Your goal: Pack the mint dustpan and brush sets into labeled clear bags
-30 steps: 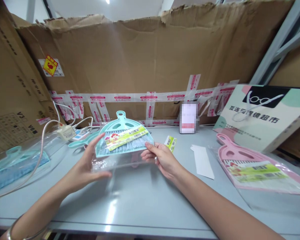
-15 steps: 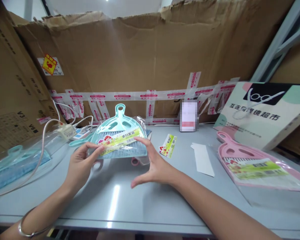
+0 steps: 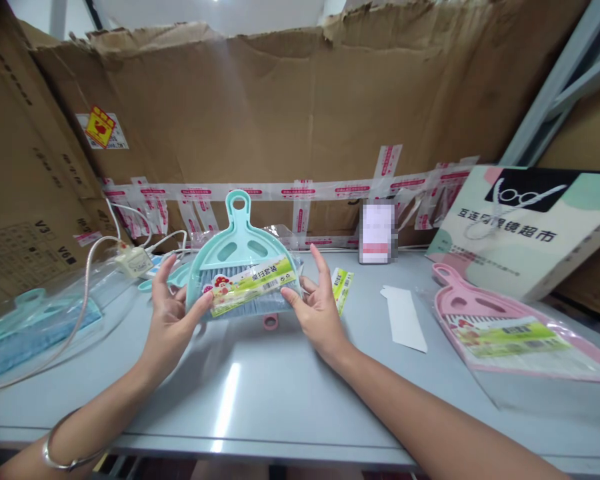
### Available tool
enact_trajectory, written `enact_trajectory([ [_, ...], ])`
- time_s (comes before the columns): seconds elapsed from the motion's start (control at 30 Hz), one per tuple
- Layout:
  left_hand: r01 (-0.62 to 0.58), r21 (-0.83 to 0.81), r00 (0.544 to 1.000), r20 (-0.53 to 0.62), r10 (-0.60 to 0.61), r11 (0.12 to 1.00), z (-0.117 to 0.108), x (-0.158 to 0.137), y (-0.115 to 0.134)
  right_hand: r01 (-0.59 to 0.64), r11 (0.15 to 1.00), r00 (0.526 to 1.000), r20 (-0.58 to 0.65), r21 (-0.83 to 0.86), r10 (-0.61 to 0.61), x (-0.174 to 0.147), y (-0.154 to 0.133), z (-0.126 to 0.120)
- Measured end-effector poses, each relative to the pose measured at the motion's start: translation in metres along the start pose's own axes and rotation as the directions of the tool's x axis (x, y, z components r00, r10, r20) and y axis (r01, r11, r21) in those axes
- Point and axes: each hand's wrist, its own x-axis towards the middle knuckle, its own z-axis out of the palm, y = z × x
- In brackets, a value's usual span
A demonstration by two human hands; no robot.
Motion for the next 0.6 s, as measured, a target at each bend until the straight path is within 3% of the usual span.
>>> enact_trajectory([
  [0.13,0.041,0.142,0.999,0.013,-0.044,0.989,0.002,-0.002,-0.003,-0.054,0.998,0.997,-0.06,0.016,0.055,-0.005,0.004,0.007],
  [0.3,0.013,0.139,1.0,0.024,-0.017,0.99,0.005,-0.004,-0.005,-0.146,0.987,0.989,-0.044,-0.061,0.143,-0.006,0.004,0.016],
  [0.6,0.055,0.075,0.997,0.05,-0.058,0.996,0.005,-0.005,0.001,-0.096,0.986,0.995,0.011,-0.14,0.099,-0.004,-0.005,0.009],
])
